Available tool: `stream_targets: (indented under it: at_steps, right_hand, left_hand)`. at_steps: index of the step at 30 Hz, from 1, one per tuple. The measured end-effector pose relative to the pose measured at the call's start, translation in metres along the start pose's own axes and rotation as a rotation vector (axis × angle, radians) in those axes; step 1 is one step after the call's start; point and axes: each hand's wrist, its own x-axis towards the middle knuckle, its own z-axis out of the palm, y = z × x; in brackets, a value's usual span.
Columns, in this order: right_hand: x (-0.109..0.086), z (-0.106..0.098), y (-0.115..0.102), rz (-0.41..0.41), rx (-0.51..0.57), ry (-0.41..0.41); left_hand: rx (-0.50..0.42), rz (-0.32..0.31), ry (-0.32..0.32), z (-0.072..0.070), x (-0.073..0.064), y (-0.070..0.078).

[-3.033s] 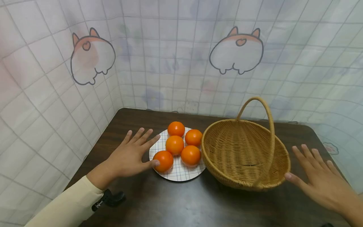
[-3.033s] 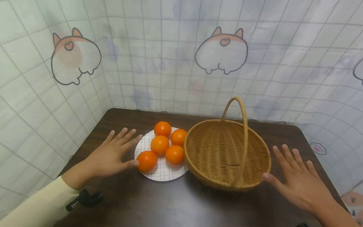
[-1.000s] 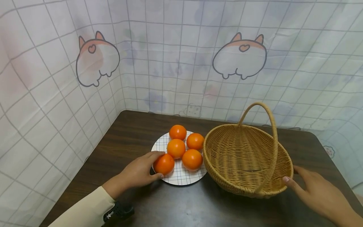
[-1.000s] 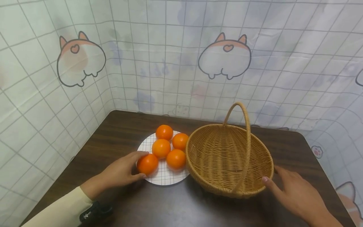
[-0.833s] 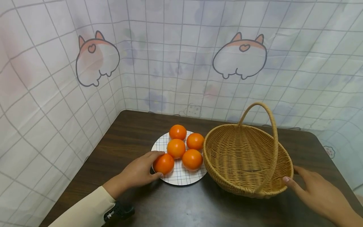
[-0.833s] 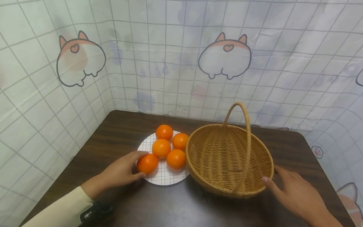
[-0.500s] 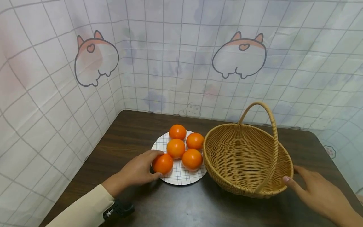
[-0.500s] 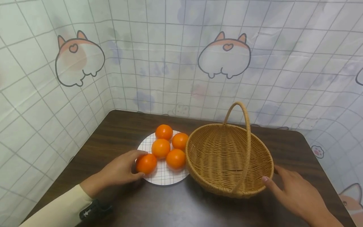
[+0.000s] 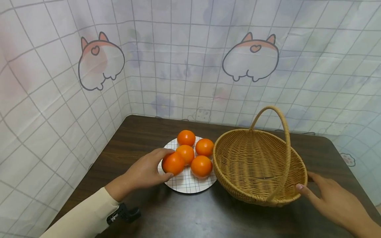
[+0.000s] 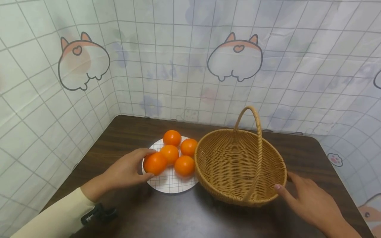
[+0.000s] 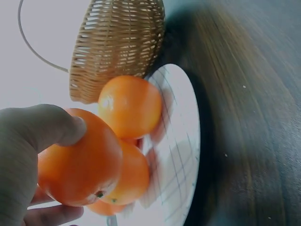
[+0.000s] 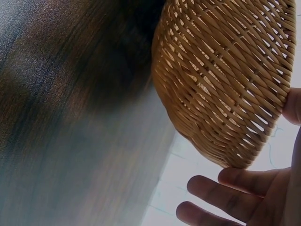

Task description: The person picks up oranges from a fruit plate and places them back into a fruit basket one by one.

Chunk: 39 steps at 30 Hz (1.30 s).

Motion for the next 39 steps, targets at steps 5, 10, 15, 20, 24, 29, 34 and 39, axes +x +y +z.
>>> stream_targets:
  at_steps: [5, 10, 15, 20, 24, 29, 34, 39]
  right_hand:
    - [0.000, 0.000, -0.001, -0.009, 0.003, 0.010]
    - [0.001, -0.001, 0.000, -0.004, -0.006, -0.001]
    - [0.002, -0.002, 0.001, 0.007, -0.008, -0.016]
    - [0.002, -0.002, 0.001, 0.007, -0.008, -0.017]
    - [0.002, -0.002, 0.001, 0.004, -0.005, -0.012]
    - [0.001, -0.002, 0.000, 0.014, -0.004, -0.011]
    - [0.001, -0.001, 0.000, 0.018, -0.004, -0.013]
    - [0.001, -0.001, 0.000, 0.016, -0.009, -0.005]
  left_hand:
    - [-0.005, 0.025, -0.010, -0.005, 0.006, 0.009]
    - [-0.018, 0.066, -0.011, -0.008, 0.011, 0.018]
    - [-0.032, 0.098, -0.010, -0.007, 0.016, 0.025]
    - [-0.083, 0.180, 0.000, -0.006, 0.024, 0.034]
    - [-0.071, 0.187, -0.004, -0.007, 0.029, 0.042]
    - [-0.056, 0.198, 0.012, -0.007, 0.034, 0.049]
    - [-0.070, 0.213, 0.021, -0.005, 0.036, 0.052]
    - [-0.101, 0.240, 0.032, -0.004, 0.041, 0.057]
